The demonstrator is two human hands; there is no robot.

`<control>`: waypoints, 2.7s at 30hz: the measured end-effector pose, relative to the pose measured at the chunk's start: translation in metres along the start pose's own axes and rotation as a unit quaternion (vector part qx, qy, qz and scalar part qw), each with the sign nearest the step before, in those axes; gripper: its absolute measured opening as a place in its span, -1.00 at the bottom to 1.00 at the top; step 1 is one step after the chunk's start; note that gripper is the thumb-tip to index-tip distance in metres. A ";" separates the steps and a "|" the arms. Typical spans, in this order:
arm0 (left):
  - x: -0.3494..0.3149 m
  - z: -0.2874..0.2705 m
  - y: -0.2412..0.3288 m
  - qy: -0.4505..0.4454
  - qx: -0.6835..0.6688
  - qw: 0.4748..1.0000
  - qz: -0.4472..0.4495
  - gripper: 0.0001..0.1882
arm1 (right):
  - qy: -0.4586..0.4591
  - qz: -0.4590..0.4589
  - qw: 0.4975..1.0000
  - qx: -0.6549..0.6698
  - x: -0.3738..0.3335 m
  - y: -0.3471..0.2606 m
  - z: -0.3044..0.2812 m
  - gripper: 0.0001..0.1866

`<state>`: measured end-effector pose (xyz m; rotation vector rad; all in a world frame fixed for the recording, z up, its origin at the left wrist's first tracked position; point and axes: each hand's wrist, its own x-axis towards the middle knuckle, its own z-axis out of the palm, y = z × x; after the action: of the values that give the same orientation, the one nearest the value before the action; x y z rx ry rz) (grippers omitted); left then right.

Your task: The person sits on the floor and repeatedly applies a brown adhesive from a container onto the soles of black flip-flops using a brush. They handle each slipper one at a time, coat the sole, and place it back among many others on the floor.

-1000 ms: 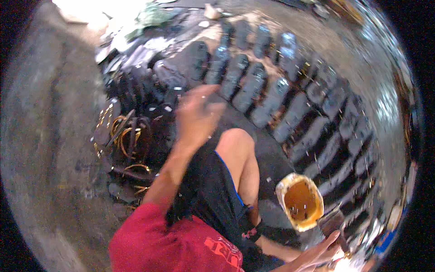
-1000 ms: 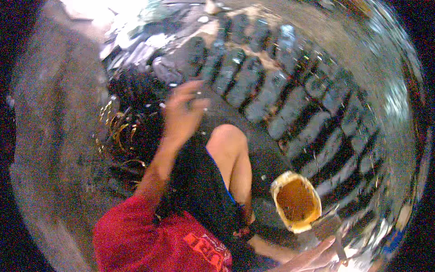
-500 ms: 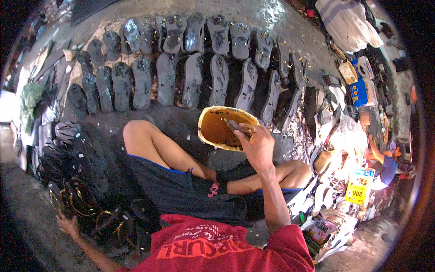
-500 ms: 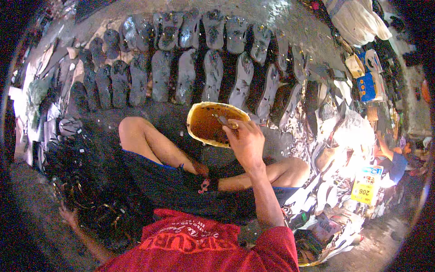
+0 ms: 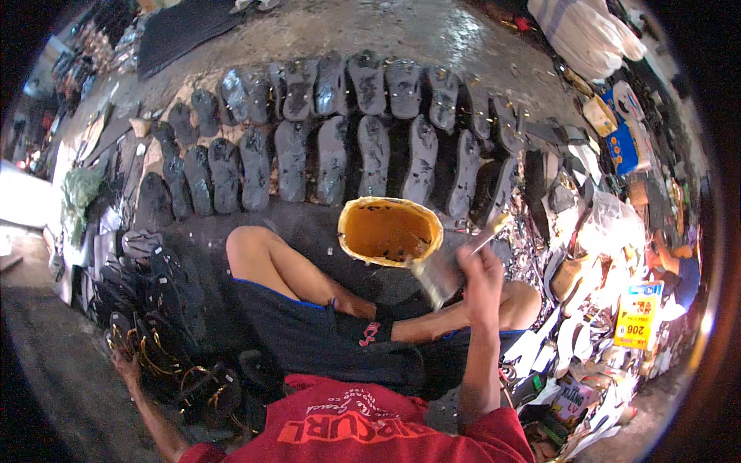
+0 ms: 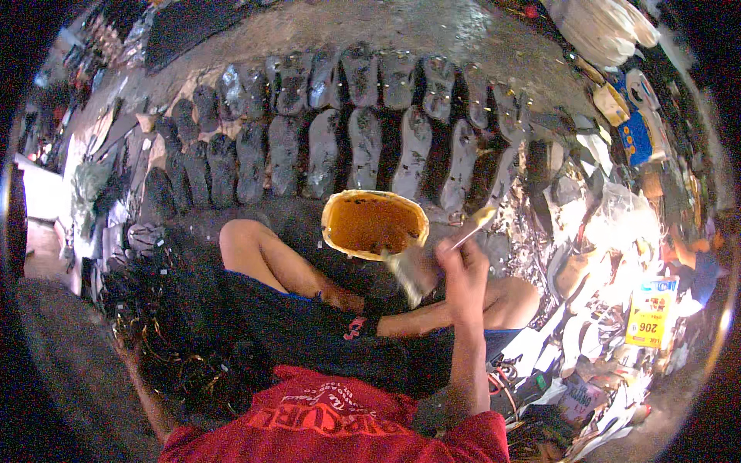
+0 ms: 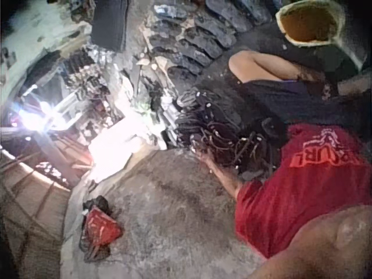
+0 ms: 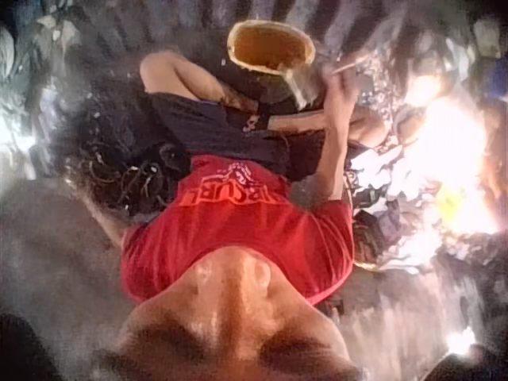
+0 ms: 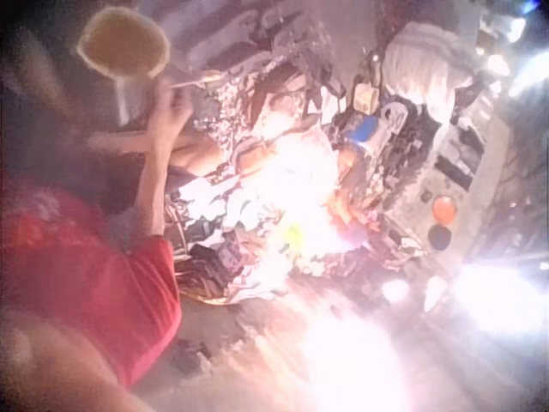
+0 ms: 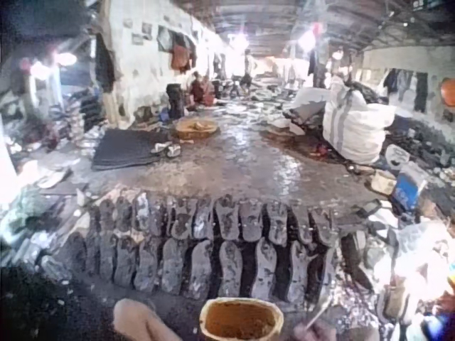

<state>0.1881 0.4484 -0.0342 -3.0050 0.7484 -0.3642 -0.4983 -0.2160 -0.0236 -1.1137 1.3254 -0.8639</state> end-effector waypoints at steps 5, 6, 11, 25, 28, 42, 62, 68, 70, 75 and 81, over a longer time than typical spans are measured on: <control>0.032 -0.021 0.079 -0.026 -0.583 0.790 -0.186 -0.26 | 0.013 -0.002 0.893 0.451 0.023 -0.023 -0.016 -0.69; 0.040 -0.040 0.097 0.008 -0.504 0.856 -0.117 -0.27 | -0.009 0.014 0.886 0.463 0.024 -0.025 -0.019 -0.65; 0.022 -0.139 0.257 0.169 -0.153 0.972 0.061 -0.45 | 0.031 0.123 0.844 0.521 0.021 -0.021 -0.010 -0.63; -0.091 -0.085 0.560 -0.397 -0.722 0.555 -0.116 -0.49 | 0.091 -0.039 0.953 0.287 0.008 -0.018 0.014 -0.73; -0.105 -0.093 0.603 -0.359 -0.810 0.461 -0.053 -0.40 | 0.018 -0.028 0.954 0.298 0.009 -0.024 0.052 -0.73; -0.137 -0.115 0.655 -0.419 -0.860 0.290 -0.023 -0.31 | -0.052 -0.167 0.983 0.051 -0.017 -0.091 0.111 -0.72; -0.112 -0.116 0.687 -0.297 -0.902 0.314 0.002 -0.40 | 0.013 -0.409 0.912 -0.036 -0.056 -0.066 0.118 -0.64; -0.099 -0.118 0.686 -0.311 -0.917 0.247 -0.041 -0.42 | 0.098 -0.201 0.973 0.054 -0.035 -0.098 0.109 -0.75; -0.098 -0.117 0.690 -0.296 -0.914 0.278 0.021 -0.39 | 0.122 -0.203 0.962 0.136 -0.041 -0.098 0.112 -0.78; -0.024 -0.152 0.686 -0.174 -0.880 0.437 -0.069 -0.41 | -0.062 -0.410 0.905 -0.093 -0.064 -0.075 0.108 -0.77; 0.247 -0.089 0.693 -0.210 -0.886 0.411 -0.044 -0.67 | 0.184 -0.125 0.974 0.037 0.015 -0.030 0.062 -0.59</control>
<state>0.0605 -0.2769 0.0519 -3.7170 1.3270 3.0830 -0.4322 -0.2309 -0.0045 -1.1109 1.4558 -1.3465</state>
